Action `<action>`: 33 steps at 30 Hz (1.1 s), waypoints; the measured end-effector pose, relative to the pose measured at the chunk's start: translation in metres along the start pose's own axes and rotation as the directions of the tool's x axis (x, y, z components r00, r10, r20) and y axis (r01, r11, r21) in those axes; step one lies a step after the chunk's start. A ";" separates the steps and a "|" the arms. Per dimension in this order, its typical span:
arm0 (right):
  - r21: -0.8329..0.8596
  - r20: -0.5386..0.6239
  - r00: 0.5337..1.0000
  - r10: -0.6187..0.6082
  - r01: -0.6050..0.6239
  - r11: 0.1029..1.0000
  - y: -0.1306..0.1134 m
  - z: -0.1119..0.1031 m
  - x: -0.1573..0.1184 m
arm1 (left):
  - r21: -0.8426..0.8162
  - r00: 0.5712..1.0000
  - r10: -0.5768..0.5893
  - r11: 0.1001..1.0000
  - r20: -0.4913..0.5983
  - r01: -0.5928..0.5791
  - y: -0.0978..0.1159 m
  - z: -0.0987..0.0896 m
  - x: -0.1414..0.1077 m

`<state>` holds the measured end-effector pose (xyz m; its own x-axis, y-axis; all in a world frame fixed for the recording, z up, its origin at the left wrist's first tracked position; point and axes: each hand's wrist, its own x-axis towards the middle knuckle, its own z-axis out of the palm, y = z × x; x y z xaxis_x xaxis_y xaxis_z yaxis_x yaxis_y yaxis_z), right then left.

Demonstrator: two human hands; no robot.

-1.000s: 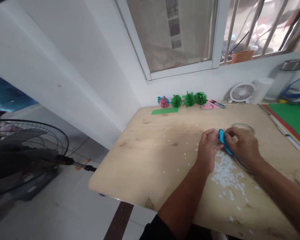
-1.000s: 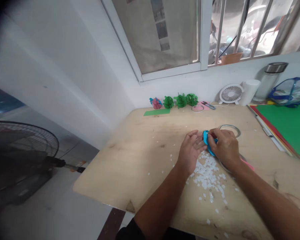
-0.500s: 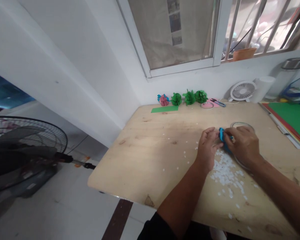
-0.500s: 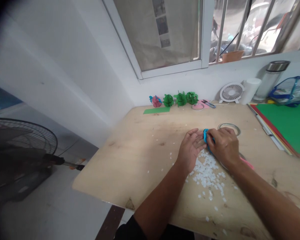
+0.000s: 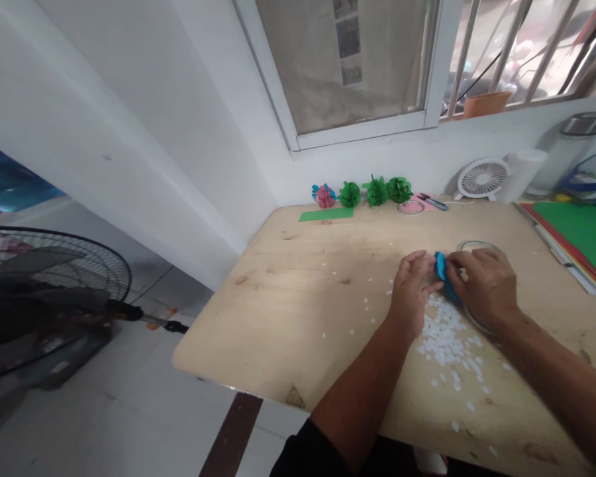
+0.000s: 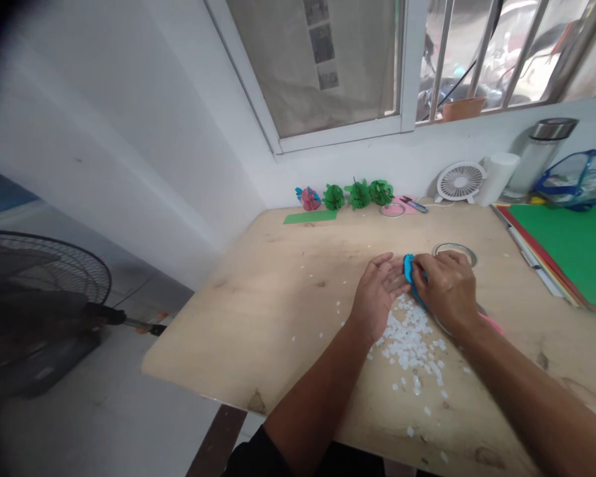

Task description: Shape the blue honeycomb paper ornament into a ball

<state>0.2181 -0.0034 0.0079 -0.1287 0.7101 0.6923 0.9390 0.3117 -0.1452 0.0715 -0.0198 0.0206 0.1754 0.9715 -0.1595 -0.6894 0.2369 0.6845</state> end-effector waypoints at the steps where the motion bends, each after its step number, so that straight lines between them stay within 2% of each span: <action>1: -0.011 0.000 1.000 -0.014 0.014 1.000 0.000 0.000 0.000 | 0.003 1.000 0.003 1.000 0.001 -0.003 0.000 0.000 0.000; 5: -0.042 0.008 0.996 -0.084 0.085 0.996 0.000 0.001 -0.001 | 0.007 1.000 0.002 1.000 -0.006 -0.002 0.000 0.000 0.001; 13: -0.023 0.056 0.990 -0.127 0.128 0.991 0.001 0.000 0.001 | 0.008 1.000 -0.013 1.000 -0.026 0.013 -0.001 -0.001 0.002; 22: 0.008 0.056 0.994 -0.096 0.096 0.995 0.001 0.002 0.000 | 0.011 0.999 -0.015 1.000 -0.031 0.015 -0.001 -0.002 0.003; 28: 0.113 0.092 0.996 -0.002 -0.008 0.994 0.001 0.000 0.001 | -0.004 0.999 -0.016 1.000 -0.047 0.015 0.000 -0.002 0.005; 33: 0.280 0.215 0.969 0.122 -0.181 0.943 0.001 -0.007 0.005 | -0.019 0.999 -0.022 1.000 -0.047 0.021 0.001 -0.004 0.006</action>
<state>0.2204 -0.0041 0.0167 -0.0783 0.8619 0.5009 0.8191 0.3420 -0.4605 0.0688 -0.0137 0.0171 0.1575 0.9655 -0.2073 -0.6985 0.2573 0.6677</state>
